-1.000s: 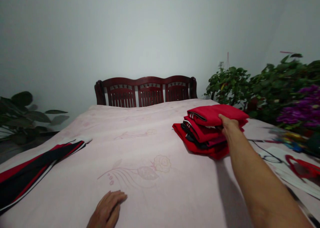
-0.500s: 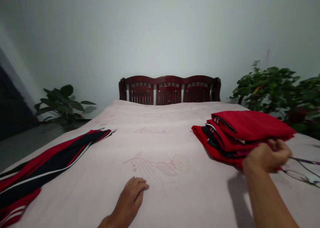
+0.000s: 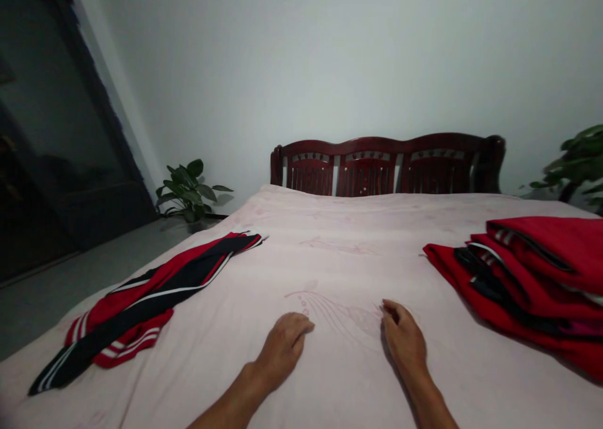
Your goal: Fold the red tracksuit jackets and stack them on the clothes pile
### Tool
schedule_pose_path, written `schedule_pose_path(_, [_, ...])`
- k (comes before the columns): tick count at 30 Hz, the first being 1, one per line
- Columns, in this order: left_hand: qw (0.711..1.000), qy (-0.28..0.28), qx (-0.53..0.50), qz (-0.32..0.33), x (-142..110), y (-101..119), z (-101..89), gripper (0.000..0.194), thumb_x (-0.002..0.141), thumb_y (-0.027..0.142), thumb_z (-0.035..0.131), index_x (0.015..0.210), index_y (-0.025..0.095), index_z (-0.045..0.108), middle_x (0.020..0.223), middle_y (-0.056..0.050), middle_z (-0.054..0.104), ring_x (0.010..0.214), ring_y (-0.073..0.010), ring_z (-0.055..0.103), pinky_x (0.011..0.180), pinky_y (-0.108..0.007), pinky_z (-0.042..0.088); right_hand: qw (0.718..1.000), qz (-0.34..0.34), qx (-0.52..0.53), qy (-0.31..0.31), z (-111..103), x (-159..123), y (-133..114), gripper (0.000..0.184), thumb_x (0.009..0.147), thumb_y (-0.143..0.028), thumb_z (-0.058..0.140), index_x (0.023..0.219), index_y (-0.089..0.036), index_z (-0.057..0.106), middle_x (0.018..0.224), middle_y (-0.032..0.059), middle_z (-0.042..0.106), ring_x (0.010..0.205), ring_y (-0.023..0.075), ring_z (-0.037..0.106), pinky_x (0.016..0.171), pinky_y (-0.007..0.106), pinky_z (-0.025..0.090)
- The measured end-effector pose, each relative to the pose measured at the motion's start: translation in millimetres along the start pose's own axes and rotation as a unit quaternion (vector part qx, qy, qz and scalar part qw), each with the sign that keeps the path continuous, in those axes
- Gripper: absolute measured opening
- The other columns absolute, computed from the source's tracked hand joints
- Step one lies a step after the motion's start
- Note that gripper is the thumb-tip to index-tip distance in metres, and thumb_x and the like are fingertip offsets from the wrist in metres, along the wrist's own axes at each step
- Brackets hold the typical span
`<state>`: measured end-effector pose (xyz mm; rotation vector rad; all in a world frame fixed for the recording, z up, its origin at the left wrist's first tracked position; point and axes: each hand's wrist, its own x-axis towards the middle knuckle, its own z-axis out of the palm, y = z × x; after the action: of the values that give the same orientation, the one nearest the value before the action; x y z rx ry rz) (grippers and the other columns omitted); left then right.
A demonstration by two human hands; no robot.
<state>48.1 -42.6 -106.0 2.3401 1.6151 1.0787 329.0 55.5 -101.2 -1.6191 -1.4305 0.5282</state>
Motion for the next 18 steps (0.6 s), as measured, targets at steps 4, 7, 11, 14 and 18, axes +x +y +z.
schedule_pose_path(4, [0.982, 0.056, 0.156, -0.089, 3.9, -42.6, -44.0, 0.054, 0.08, -0.002, 0.046, 0.125, 0.022, 0.065, 0.132, -0.009, 0.067, 0.134, -0.0259, 0.052, 0.118, -0.059, 0.03, 0.999, -0.021, -0.045, -0.001, 0.3, 2.0, 3.5, 0.052, 0.074, -0.045, 0.044, 0.11, -0.017, 0.069, 0.114, 0.0122, 0.072, 0.109, 0.0295, 0.065, 0.098, 0.042, 0.048])
schedule_pose_path(7, [0.943, 0.064, 0.289, -0.152, 2.0, -86.0, -98.6, 0.058, 0.083, 0.005, 0.048, 0.138, 0.021, 0.056, 0.148, -0.013, 0.054, 0.147, -0.0329, 0.035, 0.12, -0.062, 0.017, 0.997, -0.033, -0.064, -0.003, 3.7, 4.7, 6.8, 0.047, 0.075, -0.044, 0.043, 0.105, -0.021, 0.07, 0.115, 0.0097, 0.072, 0.11, 0.03, 0.064, 0.097, 0.043, 0.048])
schedule_pose_path(11, [0.835, 0.042, 0.417, -0.357, -17.6, -146.4, -176.4, 0.074, 0.077, 0.016, 0.058, 0.15, 0.019, 0.041, 0.162, -0.023, 0.029, 0.153, -0.0416, 0.013, 0.113, -0.073, 0.013, 0.997, -0.022, -0.07, -0.011, 6.2, 8.3, 9.2, 0.043, 0.074, -0.045, 0.044, 0.1, -0.025, 0.071, 0.113, 0.0064, 0.073, 0.108, 0.0295, 0.066, 0.094, 0.041, 0.048])
schedule_pose_path(14, [0.79, 0.036, 0.399, -0.465, -41.9, -183.6, -218.5, 0.082, 0.079, 0.03, 0.06, 0.155, 0.022, 0.03, 0.164, -0.025, 0.021, 0.149, -0.0465, 0.021, 0.104, -0.073, 0.028, 0.997, -0.008, -0.073, -0.016, 5.9, 9.2, 8.5, 0.042, 0.074, -0.047, 0.044, 0.099, -0.026, 0.072, 0.113, 0.0047, 0.074, 0.106, 0.0292, 0.066, 0.091, 0.04, 0.049])
schedule_pose_path(18, [0.806, 0.052, 0.273, -0.523, -59.1, -207.7, -249.0, 0.078, 0.077, 0.039, 0.061, 0.148, 0.015, 0.041, 0.144, -0.029, 0.048, 0.124, -0.0498, 0.053, 0.091, -0.063, 0.045, 0.997, 0.0, -0.074, -0.027, 5.5, 9.1, 7.7, 0.042, 0.075, -0.047, 0.044, 0.098, -0.027, 0.073, 0.114, 0.0037, 0.073, 0.107, 0.0283, 0.066, 0.09, 0.039, 0.049])
